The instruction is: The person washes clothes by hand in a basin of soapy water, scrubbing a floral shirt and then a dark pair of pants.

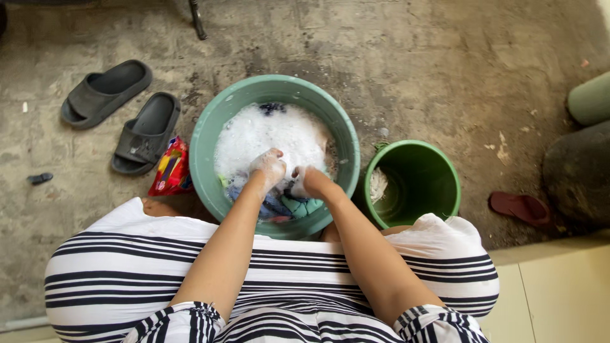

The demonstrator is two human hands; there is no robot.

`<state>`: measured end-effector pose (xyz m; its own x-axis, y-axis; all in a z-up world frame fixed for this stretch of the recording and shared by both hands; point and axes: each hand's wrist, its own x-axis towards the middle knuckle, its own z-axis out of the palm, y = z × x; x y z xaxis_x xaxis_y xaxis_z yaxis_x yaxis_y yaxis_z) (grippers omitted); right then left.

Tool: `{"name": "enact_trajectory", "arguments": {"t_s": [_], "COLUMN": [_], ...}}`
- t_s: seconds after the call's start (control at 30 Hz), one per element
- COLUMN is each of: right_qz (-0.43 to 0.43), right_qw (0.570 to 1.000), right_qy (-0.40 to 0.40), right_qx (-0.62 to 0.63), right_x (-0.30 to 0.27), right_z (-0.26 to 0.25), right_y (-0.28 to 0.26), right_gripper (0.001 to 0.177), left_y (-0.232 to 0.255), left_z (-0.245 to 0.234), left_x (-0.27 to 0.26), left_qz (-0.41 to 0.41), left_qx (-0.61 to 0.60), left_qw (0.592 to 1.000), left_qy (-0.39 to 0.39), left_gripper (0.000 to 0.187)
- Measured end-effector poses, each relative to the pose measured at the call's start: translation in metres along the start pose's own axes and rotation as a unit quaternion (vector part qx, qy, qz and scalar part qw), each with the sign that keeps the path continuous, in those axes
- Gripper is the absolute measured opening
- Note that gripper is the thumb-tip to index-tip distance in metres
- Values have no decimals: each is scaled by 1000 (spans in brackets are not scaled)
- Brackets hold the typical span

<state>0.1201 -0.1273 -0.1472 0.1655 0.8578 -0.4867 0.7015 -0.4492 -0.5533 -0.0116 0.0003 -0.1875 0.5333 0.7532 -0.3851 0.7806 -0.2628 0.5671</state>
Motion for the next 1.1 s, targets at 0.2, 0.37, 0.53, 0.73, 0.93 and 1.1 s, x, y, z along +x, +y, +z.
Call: {"name": "enact_trajectory", "arguments": {"t_s": [0.2, 0.37, 0.53, 0.73, 0.93, 1.1], "right_qz": [-155, 47, 60, -25, -167, -221], "right_qw": [935, 990, 942, 912, 813, 822], "right_qy": [206, 114, 275, 128, 104, 128], "right_qx": [-245, -74, 182, 390, 548, 510], "right_x": [31, 61, 67, -2, -73, -100], "right_z": [67, 38, -37, -142, -206, -232], "right_y": [48, 16, -63, -182, -253, -275], "right_gripper": [65, 25, 24, 15, 8, 8], "left_y": [-3, -2, -1, -11, -24, -21], "left_z": [-19, -64, -84, -98, -126, -127], "left_x": [-20, -32, -45, -27, -34, -29], "left_qz": [42, 7, -13, 208, 298, 235], "left_qx": [44, 17, -4, -313, -112, -132], "left_qw": [998, 1000, 1000, 924, 919, 937], "left_qy": [1, -7, 5, 72, 231, 221], "left_gripper": [39, 39, 43, 72, 64, 43]}}
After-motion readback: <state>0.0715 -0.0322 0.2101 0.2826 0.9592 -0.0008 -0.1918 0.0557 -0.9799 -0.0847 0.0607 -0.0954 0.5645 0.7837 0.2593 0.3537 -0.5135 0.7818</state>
